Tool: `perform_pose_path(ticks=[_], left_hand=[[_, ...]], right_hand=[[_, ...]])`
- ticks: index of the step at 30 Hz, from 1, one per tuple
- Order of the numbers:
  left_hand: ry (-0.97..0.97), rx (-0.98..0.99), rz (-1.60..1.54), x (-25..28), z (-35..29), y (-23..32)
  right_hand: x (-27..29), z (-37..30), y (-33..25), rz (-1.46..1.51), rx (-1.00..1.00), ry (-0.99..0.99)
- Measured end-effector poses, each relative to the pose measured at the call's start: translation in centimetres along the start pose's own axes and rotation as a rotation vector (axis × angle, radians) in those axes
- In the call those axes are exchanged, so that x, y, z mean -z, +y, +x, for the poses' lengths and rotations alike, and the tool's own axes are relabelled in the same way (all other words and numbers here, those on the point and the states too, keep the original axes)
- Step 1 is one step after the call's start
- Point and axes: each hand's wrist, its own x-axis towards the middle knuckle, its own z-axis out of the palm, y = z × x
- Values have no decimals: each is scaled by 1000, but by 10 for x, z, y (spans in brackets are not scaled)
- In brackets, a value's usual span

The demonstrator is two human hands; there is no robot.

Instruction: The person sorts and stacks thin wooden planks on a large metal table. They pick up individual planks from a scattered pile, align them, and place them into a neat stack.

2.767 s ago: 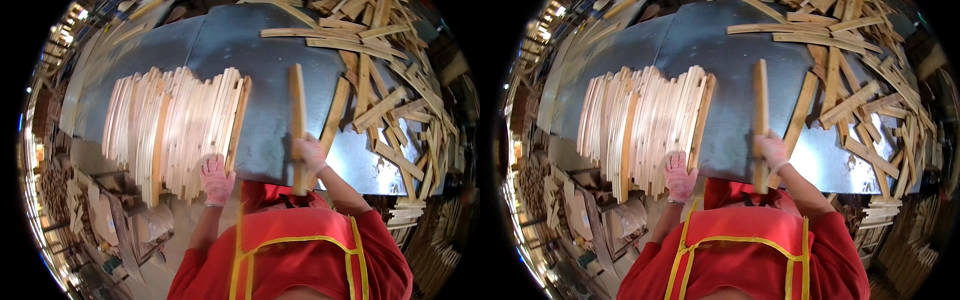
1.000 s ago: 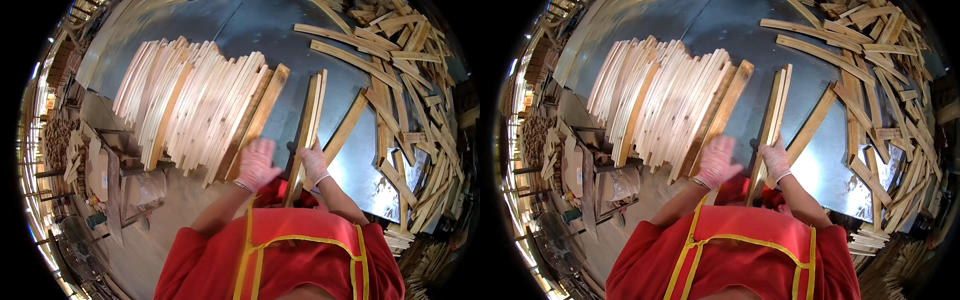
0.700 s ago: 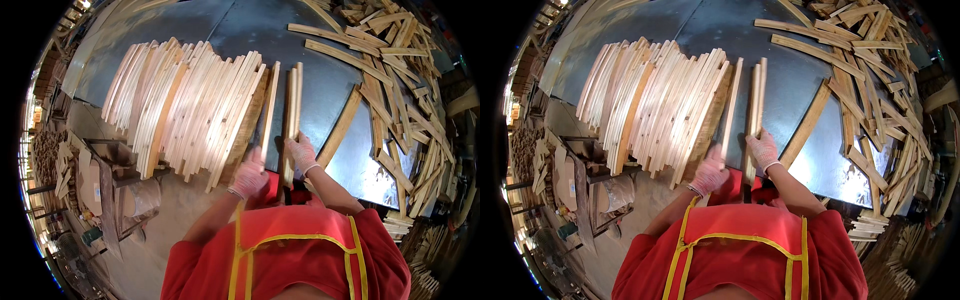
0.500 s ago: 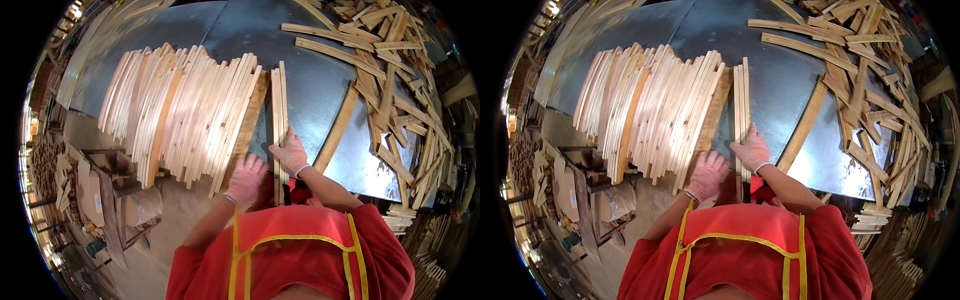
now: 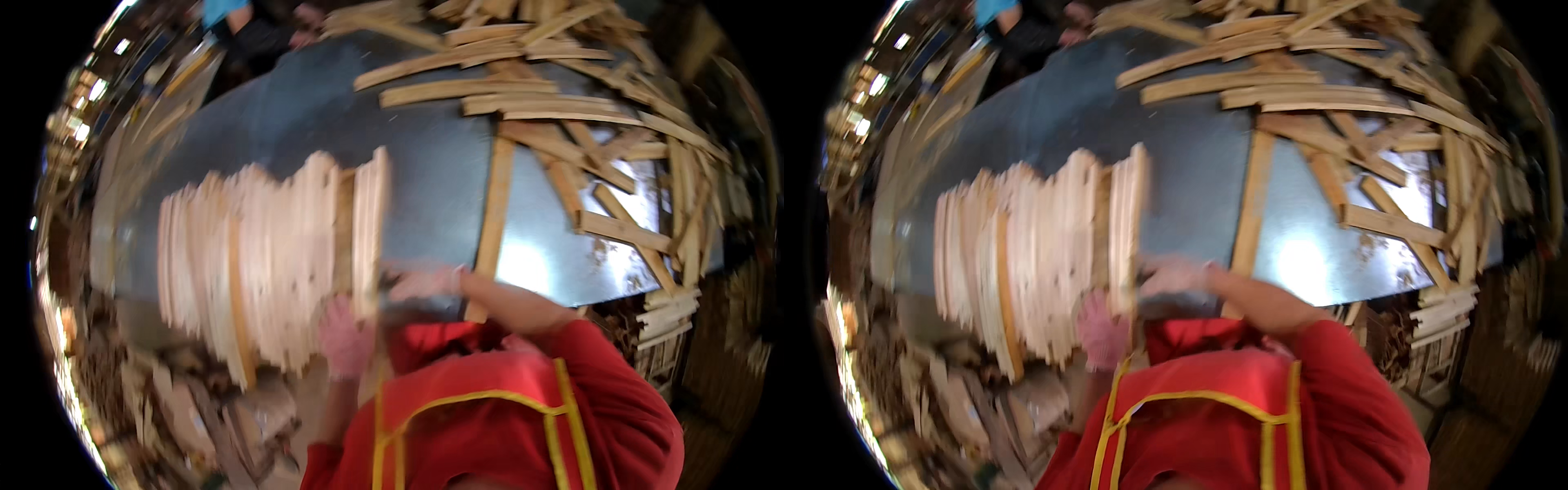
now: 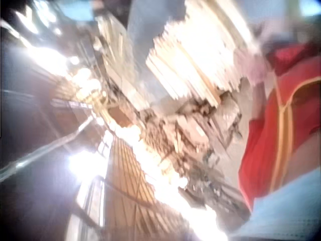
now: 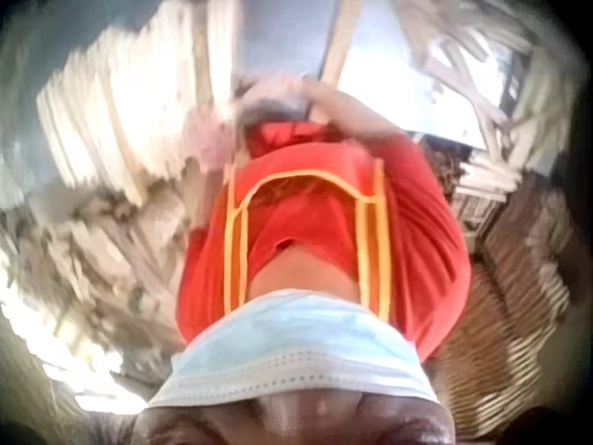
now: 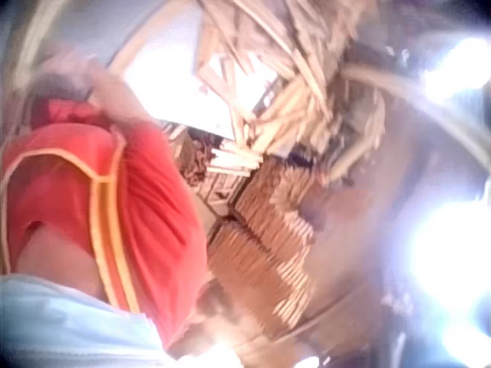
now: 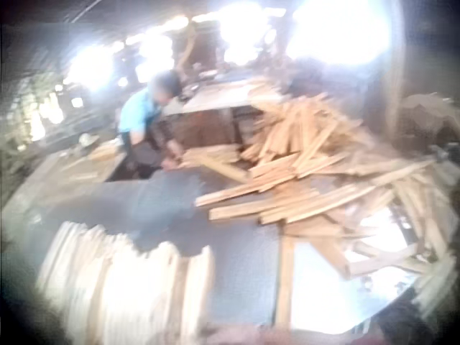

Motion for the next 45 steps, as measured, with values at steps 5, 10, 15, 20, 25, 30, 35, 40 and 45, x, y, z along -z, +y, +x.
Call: perform_pose_path(ticks=[5,10,15,20,25,30,35,40,45], left_hand=[[27,35,157,-7,-3,-18],[-76,232,11,-37,-24,-17],[-356,398,29,3,-7,7],[191,169,64,5,-14,10],[335,81,16,-33,-20,30],[237,-64,146,-48,-9,-2],[105,56,0,-16,-2,17],[111,-110,-68,-25,9,69],[17,-285,-117,-3,34,195]], right_hand=[[89,-11,66,295,-2,292],[53,16,35,317,-182,50],[-16,62,45,254,-179,-46],[-27,48,-37,-35,-141,-84],[70,22,-61,-199,62,218],[269,-25,-21,-984,-173,706],[383,-95,30,-1151,-576,611],[395,-109,67,-970,-484,648],[311,-117,67,-1129,-174,372]])
